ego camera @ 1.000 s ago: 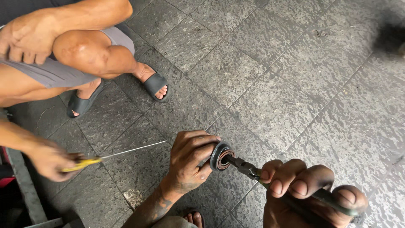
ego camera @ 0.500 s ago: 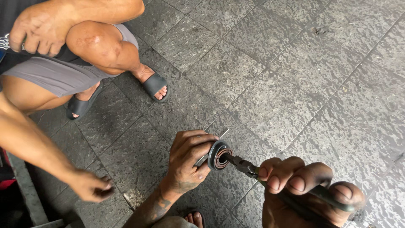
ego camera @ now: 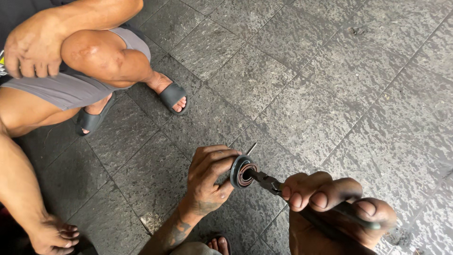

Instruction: The person receives a cylindrical mechanical part from a coworker and uses pliers to remove a small metal clip from its interior. The person then uses a screwdriver to further manipulate the internal components of the part.

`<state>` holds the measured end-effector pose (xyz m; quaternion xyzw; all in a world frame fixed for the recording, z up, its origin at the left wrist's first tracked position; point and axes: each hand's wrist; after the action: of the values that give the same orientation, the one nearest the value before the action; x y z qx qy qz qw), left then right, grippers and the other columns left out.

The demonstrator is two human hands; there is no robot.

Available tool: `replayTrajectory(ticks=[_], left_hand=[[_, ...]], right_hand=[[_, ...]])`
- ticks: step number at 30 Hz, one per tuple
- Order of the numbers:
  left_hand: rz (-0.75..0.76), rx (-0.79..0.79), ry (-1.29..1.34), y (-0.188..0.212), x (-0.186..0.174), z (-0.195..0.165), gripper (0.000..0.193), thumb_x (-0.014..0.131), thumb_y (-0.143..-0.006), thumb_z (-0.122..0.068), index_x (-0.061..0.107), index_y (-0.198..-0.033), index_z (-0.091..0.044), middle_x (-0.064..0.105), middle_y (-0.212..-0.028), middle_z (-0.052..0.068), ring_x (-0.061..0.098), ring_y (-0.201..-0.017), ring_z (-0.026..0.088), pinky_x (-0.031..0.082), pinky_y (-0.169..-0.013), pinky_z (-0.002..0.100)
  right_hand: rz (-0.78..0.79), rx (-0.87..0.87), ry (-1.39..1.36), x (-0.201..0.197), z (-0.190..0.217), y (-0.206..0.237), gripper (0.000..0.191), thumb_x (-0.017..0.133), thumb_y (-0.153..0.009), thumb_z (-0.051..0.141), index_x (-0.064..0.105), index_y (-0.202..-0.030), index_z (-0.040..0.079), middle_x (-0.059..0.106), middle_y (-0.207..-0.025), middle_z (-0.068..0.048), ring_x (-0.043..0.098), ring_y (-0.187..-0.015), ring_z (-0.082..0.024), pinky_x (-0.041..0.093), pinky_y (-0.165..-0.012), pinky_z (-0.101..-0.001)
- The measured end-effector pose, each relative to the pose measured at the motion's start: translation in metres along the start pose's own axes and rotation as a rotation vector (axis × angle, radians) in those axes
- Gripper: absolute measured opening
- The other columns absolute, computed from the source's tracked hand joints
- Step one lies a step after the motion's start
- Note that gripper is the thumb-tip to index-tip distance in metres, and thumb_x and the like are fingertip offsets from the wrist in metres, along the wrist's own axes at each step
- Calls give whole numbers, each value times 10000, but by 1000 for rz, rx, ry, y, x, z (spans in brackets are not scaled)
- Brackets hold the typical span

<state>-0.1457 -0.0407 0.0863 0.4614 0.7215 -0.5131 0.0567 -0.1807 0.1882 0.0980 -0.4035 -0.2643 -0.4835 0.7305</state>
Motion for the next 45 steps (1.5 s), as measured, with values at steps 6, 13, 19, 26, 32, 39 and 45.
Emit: replayTrajectory(ticks=[6,13,19,26,32,39,45], left_hand=[[17,-2,-37,1,2,-1,448,871,-850,-142,617,-1218,-126,704,-1215,7,658,-1177,211,515,-1013,378],[-35,46,-45,0,9,4,441,855,-863,-107,602,-1224,-118,698,-1213,16,648,-1182,224,536,-1018,373],[-73,51,-50,5,14,4,445,861,-876,-103,571,-1213,-111,678,-1183,35,649,-1174,252,566,-995,375],[-155,105,-96,6,18,6,446,848,-872,-99,521,-1173,-126,633,-1153,41,634,-1124,272,547,-951,404],[-159,110,-71,8,20,9,443,840,-889,-119,509,-1183,-131,642,-1142,36,634,-1116,262,542,-942,417],[-153,95,-65,12,21,10,445,835,-888,-183,506,-1183,-128,638,-1144,44,632,-1121,261,543,-942,412],[-141,87,-54,13,21,11,431,833,-892,-180,518,-1183,-131,633,-1154,39,624,-1133,258,546,-944,396]], right_hand=[[-87,-61,-40,6,-13,-5,497,560,-1057,615,527,-1253,161,647,-1075,-162,633,-907,-327,507,-820,-536],[-232,-110,87,12,-19,-9,634,554,-1023,667,468,-1389,157,588,-1111,-126,600,-1013,-289,515,-980,-590],[-305,-101,60,34,-10,-20,643,609,-986,642,446,-1417,195,583,-1109,-108,593,-1033,-278,514,-984,-606],[-656,88,-112,39,-3,-21,260,545,-1140,462,516,-1229,220,609,-1052,-74,622,-1007,-288,521,-1018,-631],[-271,-80,-284,25,-22,1,139,459,-1247,291,544,-1240,181,665,-1113,-126,648,-1026,-308,476,-982,-615],[-220,-100,-194,19,-20,4,129,466,-1194,286,551,-1262,217,680,-1136,-130,649,-1012,-322,475,-927,-631],[-245,-21,-228,21,-11,6,147,439,-1244,300,529,-1191,197,625,-1048,-117,616,-957,-306,463,-943,-609]])
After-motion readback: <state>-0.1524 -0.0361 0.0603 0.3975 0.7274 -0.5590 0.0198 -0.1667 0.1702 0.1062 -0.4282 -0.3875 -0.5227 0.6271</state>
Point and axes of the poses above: each hand's wrist, its own y-axis away from the middle knuckle, its own x-axis out of the palm, z = x × y
